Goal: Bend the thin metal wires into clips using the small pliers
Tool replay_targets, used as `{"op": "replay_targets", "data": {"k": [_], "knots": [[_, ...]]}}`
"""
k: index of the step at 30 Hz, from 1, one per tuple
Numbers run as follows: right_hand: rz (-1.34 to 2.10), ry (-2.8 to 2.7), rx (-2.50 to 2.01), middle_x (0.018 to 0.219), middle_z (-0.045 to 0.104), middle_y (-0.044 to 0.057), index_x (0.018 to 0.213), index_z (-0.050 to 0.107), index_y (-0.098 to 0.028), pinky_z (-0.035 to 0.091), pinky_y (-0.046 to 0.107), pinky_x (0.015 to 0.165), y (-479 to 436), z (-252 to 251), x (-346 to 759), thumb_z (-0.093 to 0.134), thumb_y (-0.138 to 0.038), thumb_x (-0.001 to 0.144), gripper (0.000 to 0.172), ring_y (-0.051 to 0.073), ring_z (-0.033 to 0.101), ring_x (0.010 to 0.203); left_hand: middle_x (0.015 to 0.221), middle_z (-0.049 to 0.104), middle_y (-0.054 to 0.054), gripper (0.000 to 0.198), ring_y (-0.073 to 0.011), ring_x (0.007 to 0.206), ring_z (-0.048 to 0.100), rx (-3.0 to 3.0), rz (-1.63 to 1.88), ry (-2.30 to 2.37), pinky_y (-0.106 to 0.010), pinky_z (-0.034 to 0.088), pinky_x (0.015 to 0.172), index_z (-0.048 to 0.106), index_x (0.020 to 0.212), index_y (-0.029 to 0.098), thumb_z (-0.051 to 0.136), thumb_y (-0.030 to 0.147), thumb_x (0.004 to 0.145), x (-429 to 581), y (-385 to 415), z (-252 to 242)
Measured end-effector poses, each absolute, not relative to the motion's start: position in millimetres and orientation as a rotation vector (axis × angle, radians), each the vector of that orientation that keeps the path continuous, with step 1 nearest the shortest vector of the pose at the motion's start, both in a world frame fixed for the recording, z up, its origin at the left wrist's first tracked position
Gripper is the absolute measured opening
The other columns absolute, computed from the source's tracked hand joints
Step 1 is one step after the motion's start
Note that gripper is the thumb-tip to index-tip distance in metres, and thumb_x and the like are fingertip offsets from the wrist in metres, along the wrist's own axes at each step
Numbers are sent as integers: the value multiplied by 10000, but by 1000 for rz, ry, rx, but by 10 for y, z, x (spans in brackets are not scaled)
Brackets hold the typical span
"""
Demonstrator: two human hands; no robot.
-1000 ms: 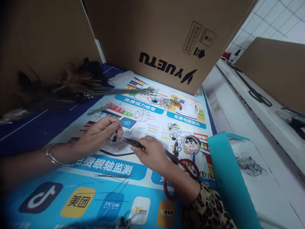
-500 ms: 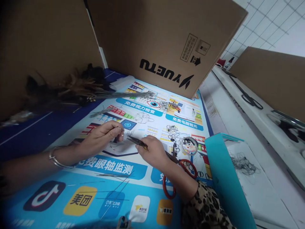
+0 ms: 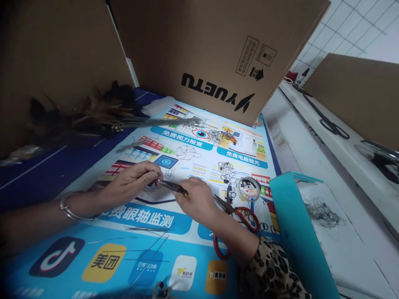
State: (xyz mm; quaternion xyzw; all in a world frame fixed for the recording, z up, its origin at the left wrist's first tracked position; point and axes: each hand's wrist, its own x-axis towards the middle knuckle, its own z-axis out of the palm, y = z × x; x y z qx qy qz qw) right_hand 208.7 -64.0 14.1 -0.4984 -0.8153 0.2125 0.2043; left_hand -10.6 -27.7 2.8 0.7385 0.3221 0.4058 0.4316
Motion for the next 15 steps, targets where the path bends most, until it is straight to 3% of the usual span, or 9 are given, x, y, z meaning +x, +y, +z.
{"op": "replay_targets", "data": {"k": [10, 15], "knots": [[695, -2258, -1439, 716, 533, -17, 733, 572, -181, 316, 225, 606, -636, 121, 2085, 620, -264, 888, 183, 125, 527, 711, 699, 619, 16, 167, -126, 640, 586, 1787, 922, 839, -227, 478, 594, 608, 904, 184, 508, 310, 948, -110, -268, 17], [689, -2212, -1438, 694, 513, -27, 704, 557, -187, 316, 226, 614, -636, 87, 2084, 623, -224, 869, 181, 120, 516, 695, 700, 620, 30, 173, -114, 633, 573, 1468, 784, 756, -211, 454, 574, 580, 965, 193, 607, 352, 903, -102, -239, -47]]}}
